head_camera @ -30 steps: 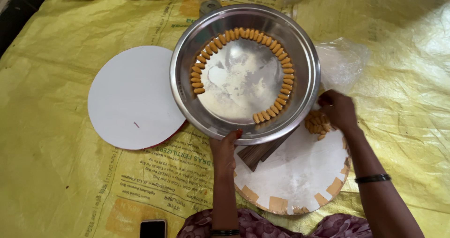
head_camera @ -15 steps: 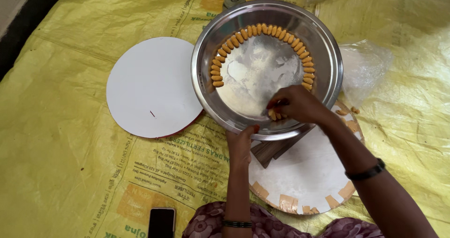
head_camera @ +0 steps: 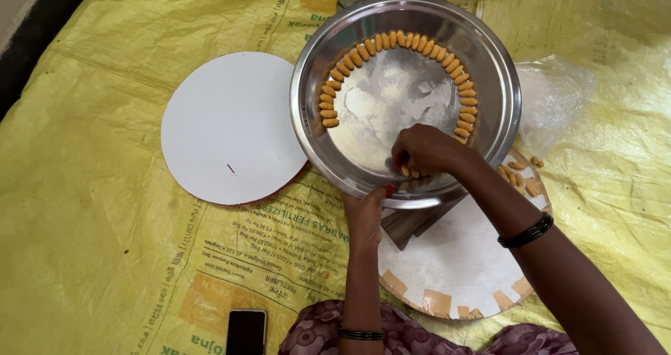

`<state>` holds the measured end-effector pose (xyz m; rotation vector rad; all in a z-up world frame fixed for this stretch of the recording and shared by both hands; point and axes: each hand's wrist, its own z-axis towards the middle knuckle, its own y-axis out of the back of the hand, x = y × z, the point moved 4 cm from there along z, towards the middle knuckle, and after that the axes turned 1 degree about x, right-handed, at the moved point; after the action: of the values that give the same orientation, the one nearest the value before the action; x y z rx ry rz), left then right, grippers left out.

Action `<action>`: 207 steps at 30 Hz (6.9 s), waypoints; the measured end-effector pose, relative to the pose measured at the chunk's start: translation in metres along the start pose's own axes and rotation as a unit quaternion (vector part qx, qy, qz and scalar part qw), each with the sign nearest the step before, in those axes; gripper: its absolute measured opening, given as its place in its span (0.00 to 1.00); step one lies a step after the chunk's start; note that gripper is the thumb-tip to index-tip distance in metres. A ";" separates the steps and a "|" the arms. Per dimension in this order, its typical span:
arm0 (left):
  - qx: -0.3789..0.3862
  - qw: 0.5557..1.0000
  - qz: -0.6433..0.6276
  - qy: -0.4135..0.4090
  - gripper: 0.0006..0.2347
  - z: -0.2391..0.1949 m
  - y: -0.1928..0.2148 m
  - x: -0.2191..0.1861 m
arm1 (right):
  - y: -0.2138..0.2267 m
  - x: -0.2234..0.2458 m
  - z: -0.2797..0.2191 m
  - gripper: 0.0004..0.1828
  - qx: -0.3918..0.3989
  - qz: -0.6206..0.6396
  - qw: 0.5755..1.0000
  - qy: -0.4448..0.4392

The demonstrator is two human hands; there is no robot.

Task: The person sits on a yellow tarp and uses a wooden tool to crush small snack items on a white board. They then pick up the snacks and arrange them in a circular pattern inside a metal bowl.

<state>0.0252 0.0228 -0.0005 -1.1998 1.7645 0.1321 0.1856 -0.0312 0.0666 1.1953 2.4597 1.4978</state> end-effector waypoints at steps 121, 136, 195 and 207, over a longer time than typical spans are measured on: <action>-0.033 0.999 0.009 -0.003 0.30 0.007 0.009 0.005 | -0.106 -0.235 -0.104 0.13 -0.387 0.041 0.892 -0.229; -0.029 1.000 -0.005 -0.010 0.29 0.013 0.009 0.013 | -0.028 -0.162 -0.157 0.15 -0.436 0.510 0.739 -0.062; 0.006 1.000 -0.010 -0.017 0.26 -0.002 -0.003 -0.005 | -0.011 0.012 -0.008 0.11 -0.119 0.080 0.989 -0.015; -0.005 1.000 -0.001 -0.011 0.27 -0.001 0.000 -0.004 | -0.012 0.006 -0.010 0.11 -0.134 0.042 0.989 -0.042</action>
<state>0.0251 0.0246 0.0032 -1.2033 1.7457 0.1533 0.1700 -0.0379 0.0652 1.2920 2.0967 1.6942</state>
